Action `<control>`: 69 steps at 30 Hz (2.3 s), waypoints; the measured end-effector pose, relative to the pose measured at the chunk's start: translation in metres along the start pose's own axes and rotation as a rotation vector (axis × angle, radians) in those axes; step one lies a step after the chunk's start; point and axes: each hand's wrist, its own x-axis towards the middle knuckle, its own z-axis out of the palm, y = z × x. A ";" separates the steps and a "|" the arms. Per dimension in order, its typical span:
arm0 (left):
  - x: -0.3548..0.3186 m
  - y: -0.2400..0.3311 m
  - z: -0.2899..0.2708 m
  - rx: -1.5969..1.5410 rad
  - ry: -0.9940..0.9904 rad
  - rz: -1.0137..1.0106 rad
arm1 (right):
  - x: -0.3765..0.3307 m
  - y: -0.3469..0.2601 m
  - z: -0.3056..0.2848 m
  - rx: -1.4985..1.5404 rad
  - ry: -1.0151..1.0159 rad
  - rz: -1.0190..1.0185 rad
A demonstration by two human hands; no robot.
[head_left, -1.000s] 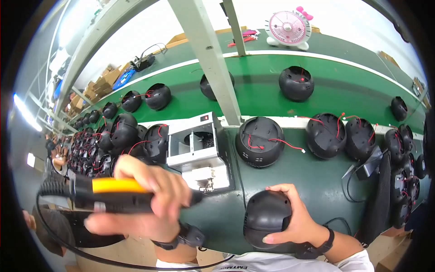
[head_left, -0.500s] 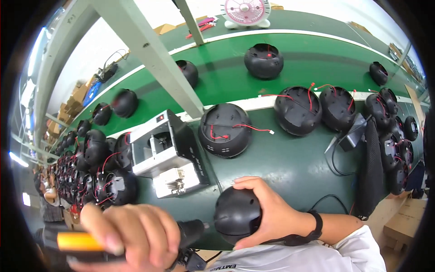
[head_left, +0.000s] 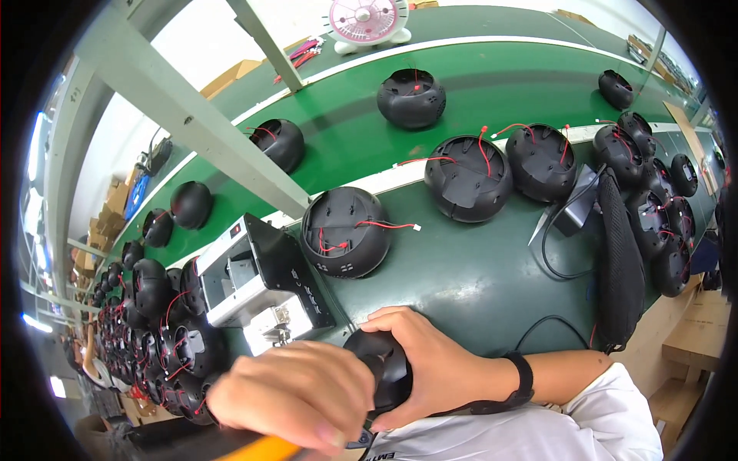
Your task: Assembling black plastic dome components using a screw machine and electric screwdriver on a factory line.
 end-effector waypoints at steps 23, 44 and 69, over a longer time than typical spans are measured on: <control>-0.007 0.074 -0.023 0.223 0.300 -0.059 | 0.000 0.004 -0.017 0.135 -0.087 -0.006; -0.018 0.062 -0.039 -0.217 0.378 -0.145 | 0.007 0.004 0.000 -0.229 -0.022 -0.205; -0.001 0.053 -0.117 0.561 0.542 0.932 | -0.008 0.017 -0.001 -0.284 -0.075 -0.238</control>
